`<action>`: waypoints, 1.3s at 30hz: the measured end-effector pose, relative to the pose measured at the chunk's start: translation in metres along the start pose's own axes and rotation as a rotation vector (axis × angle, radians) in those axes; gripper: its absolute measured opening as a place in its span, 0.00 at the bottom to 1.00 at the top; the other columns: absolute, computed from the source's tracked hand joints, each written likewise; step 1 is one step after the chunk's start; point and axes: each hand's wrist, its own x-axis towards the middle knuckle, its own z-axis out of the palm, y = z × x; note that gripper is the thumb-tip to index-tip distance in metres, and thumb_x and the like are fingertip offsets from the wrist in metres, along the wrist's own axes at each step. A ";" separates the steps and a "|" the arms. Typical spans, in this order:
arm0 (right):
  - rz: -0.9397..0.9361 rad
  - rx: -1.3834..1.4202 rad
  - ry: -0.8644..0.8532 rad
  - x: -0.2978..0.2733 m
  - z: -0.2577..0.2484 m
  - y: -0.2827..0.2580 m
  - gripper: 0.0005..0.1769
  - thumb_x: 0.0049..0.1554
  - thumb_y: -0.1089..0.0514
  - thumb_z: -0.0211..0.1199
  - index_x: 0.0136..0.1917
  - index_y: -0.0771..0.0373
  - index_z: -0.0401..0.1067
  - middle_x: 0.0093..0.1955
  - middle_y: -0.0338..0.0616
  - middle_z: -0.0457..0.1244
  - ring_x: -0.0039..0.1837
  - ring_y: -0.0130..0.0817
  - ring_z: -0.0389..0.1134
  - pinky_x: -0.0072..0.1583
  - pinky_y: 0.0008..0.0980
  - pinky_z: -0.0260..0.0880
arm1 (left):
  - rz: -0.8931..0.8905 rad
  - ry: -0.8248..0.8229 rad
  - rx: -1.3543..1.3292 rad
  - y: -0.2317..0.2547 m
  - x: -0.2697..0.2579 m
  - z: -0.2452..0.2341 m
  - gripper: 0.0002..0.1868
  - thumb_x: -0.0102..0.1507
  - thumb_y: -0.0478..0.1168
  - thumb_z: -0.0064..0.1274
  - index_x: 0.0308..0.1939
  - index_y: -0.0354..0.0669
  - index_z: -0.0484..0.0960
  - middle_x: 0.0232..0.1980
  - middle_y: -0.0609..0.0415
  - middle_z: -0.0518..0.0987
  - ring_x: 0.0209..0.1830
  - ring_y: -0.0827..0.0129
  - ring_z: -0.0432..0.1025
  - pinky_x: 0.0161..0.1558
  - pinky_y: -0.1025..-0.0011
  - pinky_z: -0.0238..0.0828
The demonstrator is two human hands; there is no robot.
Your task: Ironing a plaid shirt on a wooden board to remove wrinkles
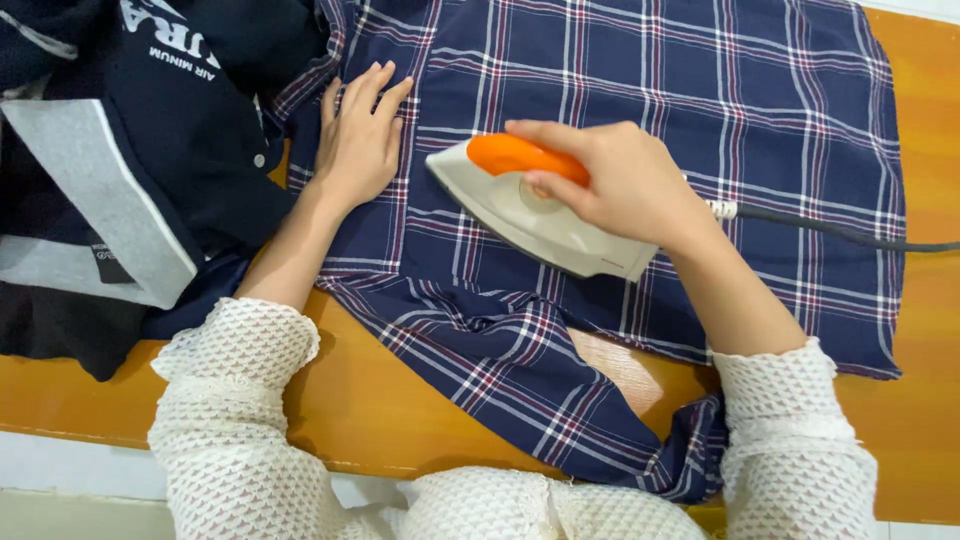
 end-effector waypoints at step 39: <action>0.143 -0.131 0.173 0.002 -0.001 0.027 0.29 0.62 0.43 0.65 0.75 0.46 0.69 0.40 0.45 0.71 0.37 0.38 0.72 0.44 0.37 0.71 | -0.006 0.070 0.001 -0.005 -0.001 0.003 0.25 0.70 0.30 0.46 0.73 0.37 0.72 0.78 0.37 0.62 0.80 0.44 0.53 0.77 0.45 0.45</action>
